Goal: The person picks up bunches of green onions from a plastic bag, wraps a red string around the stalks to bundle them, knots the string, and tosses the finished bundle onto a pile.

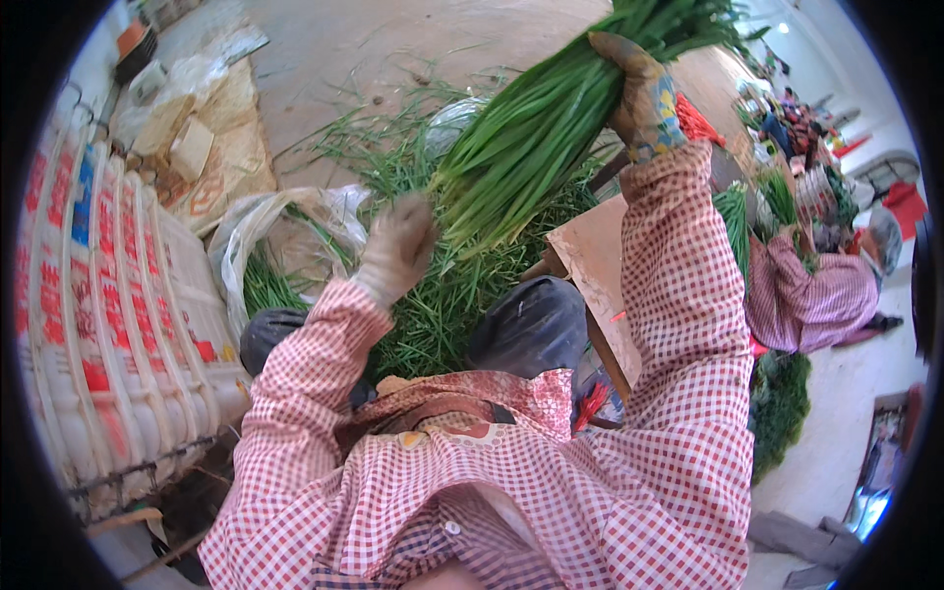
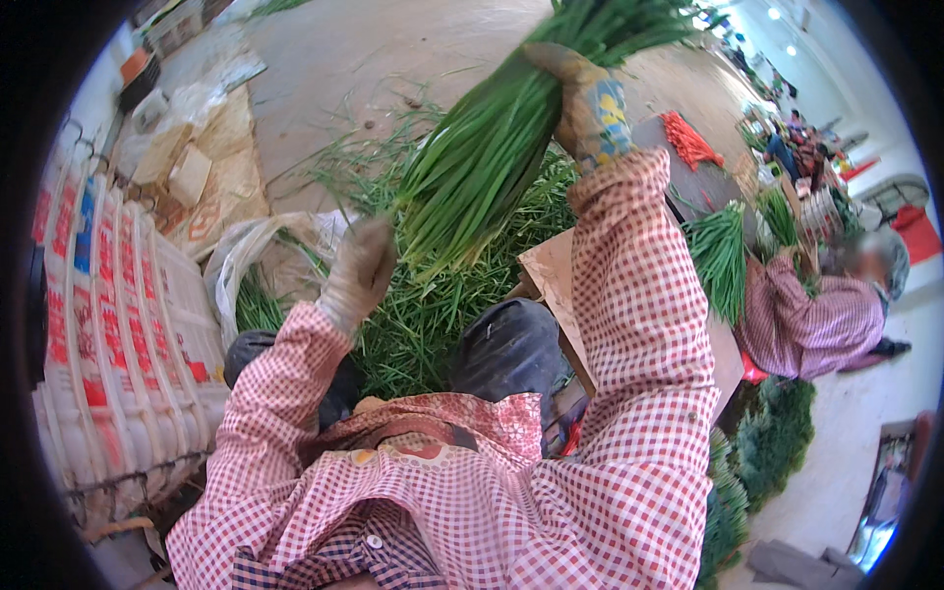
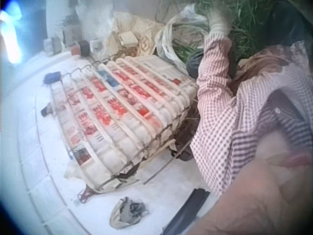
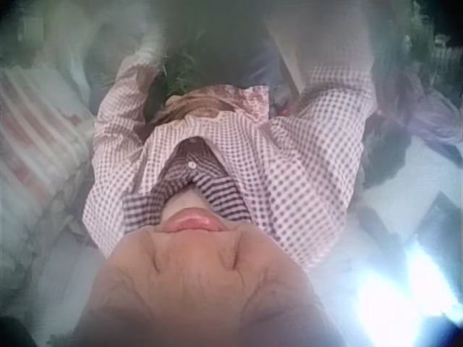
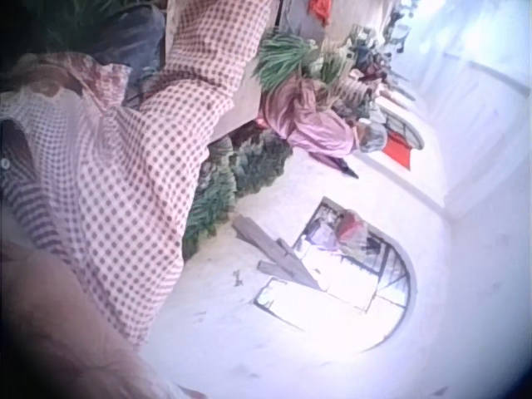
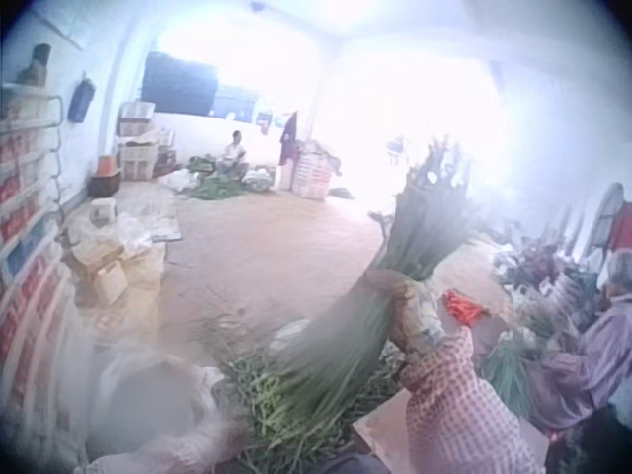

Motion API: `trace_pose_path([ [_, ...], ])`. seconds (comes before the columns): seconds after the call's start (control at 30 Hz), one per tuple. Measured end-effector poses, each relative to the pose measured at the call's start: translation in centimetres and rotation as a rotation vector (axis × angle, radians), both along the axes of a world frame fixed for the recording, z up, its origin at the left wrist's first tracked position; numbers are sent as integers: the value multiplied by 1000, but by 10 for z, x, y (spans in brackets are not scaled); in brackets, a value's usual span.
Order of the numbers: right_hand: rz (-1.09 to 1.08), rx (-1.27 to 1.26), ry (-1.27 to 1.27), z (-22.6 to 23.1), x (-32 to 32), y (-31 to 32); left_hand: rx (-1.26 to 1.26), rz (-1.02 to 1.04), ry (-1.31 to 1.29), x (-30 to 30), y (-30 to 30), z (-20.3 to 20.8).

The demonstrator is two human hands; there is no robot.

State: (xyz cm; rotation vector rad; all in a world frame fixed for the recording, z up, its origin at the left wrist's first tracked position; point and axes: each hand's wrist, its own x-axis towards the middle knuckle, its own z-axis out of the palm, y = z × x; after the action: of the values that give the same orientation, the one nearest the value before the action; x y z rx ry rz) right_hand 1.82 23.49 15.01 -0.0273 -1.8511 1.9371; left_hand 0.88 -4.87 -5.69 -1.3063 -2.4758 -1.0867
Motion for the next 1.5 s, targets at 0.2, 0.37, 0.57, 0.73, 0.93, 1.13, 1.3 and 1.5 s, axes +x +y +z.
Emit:
trace_pose_path([
  [0.2,5,631,-102,27,24,-27,-1094,38,-628,-22,-48,55],
  [0.37,27,632,-78,-9,-7,-93,258,-89,-241,-36,-11,124],
  [0.57,466,-46,290,-71,-19,-159,592,-309,-17,-38,1,117],
  [0.73,162,663,145,-44,9,-197,585,-354,-220,-51,-41,68],
  [0.93,464,990,-16,-76,-40,-190,911,-440,-1148,-12,-60,58],
  [1.13,522,1046,-222,49,16,-151,1228,-448,-1034,-14,-70,79],
  [1.3,882,76,-176,-80,26,-3,1434,-674,-1090,-45,-60,71],
  [1.5,438,165,-305,-100,54,-104,1372,-429,-1040,-38,-44,74],
])
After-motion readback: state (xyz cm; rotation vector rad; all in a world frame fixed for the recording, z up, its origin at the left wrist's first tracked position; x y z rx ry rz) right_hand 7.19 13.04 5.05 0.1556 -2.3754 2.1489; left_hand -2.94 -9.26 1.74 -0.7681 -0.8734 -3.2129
